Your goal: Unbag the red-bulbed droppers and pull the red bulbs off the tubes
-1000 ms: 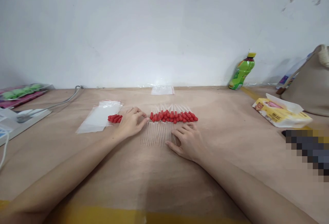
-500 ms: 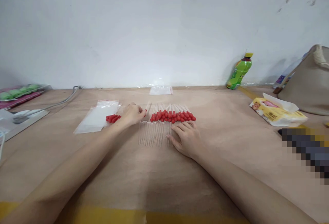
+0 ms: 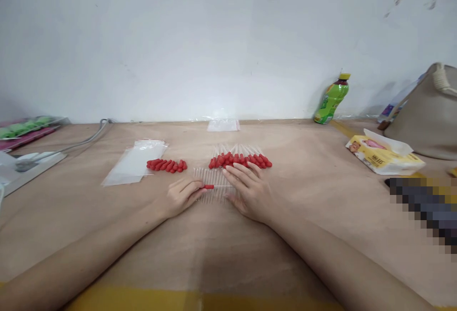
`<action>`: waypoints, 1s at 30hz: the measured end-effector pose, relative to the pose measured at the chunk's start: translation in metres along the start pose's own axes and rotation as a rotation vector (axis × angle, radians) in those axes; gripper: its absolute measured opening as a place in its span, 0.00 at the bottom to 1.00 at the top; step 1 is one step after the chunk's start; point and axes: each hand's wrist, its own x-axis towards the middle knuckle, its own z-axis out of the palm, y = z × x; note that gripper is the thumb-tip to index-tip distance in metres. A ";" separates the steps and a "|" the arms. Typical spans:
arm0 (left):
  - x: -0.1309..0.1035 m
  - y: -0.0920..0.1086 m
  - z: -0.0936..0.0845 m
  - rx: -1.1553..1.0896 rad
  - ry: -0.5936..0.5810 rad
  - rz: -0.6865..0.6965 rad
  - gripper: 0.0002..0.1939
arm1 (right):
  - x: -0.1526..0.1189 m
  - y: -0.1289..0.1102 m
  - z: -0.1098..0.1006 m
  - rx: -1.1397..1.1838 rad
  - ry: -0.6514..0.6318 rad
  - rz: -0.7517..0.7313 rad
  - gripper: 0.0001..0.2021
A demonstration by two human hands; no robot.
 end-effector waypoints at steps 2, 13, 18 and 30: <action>0.001 0.003 0.001 -0.019 0.011 0.022 0.05 | 0.001 -0.002 0.002 0.013 -0.047 -0.010 0.18; 0.017 0.010 -0.003 -0.090 -0.020 -0.025 0.13 | 0.005 -0.008 0.010 0.090 -0.003 -0.042 0.08; 0.021 0.014 0.005 -0.102 0.019 0.055 0.07 | 0.002 -0.006 0.015 0.096 -0.003 -0.045 0.09; 0.020 0.015 0.002 -0.106 -0.017 0.090 0.07 | -0.002 -0.007 0.025 0.253 0.004 -0.121 0.07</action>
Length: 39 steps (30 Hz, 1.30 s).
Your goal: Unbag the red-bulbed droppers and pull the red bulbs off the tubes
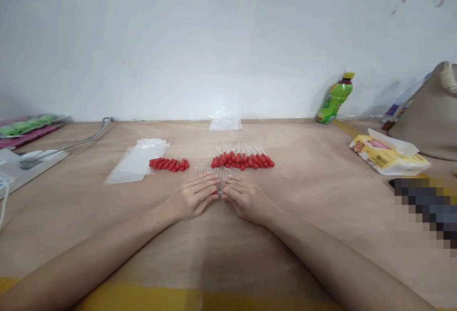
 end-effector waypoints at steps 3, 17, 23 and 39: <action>-0.001 0.000 0.000 -0.012 -0.003 -0.011 0.07 | 0.001 -0.002 -0.003 -0.016 -0.038 -0.005 0.07; -0.001 0.001 -0.006 -0.037 -0.019 -0.016 0.07 | -0.004 -0.001 -0.011 -0.111 0.029 -0.132 0.09; -0.006 0.002 -0.005 -0.035 -0.020 0.003 0.07 | -0.009 0.001 -0.018 -0.081 0.004 -0.138 0.10; -0.029 -0.096 -0.080 0.279 -0.209 -0.913 0.14 | -0.016 0.027 -0.040 -0.367 -0.008 0.325 0.09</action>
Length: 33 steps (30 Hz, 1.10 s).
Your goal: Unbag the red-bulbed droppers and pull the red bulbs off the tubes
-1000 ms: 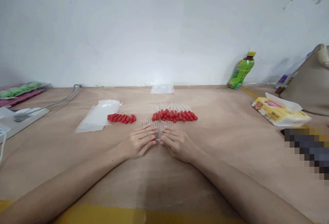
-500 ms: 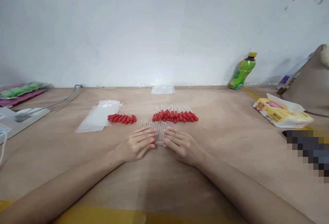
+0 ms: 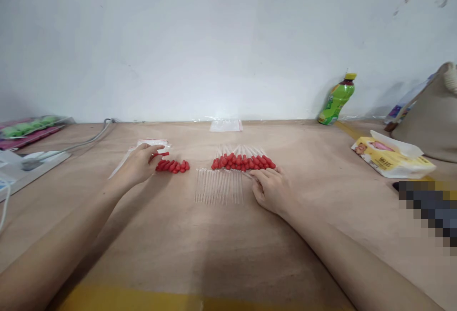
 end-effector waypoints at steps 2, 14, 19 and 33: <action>0.001 -0.005 0.001 -0.009 -0.040 -0.024 0.14 | -0.001 -0.001 0.000 -0.006 -0.007 0.023 0.06; 0.005 -0.015 0.007 -0.012 -0.107 0.091 0.13 | 0.001 -0.011 -0.001 0.000 -0.041 0.032 0.06; 0.005 -0.004 -0.007 0.006 0.038 0.015 0.14 | -0.001 -0.016 -0.001 -0.021 -0.024 0.018 0.07; 0.007 0.083 0.043 -0.148 -0.116 0.338 0.16 | -0.003 -0.036 0.003 -0.100 -0.103 0.081 0.12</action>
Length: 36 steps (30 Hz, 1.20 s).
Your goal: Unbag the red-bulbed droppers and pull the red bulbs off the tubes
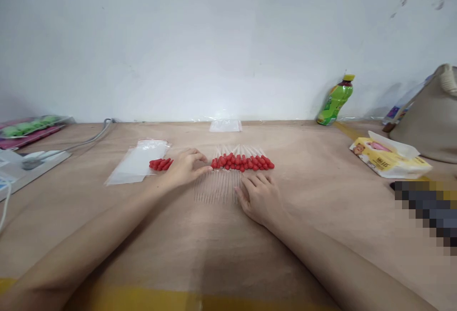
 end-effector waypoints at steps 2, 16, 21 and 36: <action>0.008 0.006 0.006 -0.019 0.005 0.013 0.18 | 0.002 -0.002 -0.003 0.017 -0.051 -0.007 0.16; 0.026 0.024 0.030 -0.076 0.022 0.001 0.12 | 0.005 -0.001 -0.005 0.080 -0.098 -0.010 0.20; 0.018 0.023 0.028 -0.243 0.177 -0.060 0.07 | 0.005 0.004 0.000 0.107 -0.024 0.025 0.16; -0.068 0.007 0.019 -0.577 0.306 0.049 0.06 | 0.010 0.006 -0.002 0.248 0.207 -0.192 0.29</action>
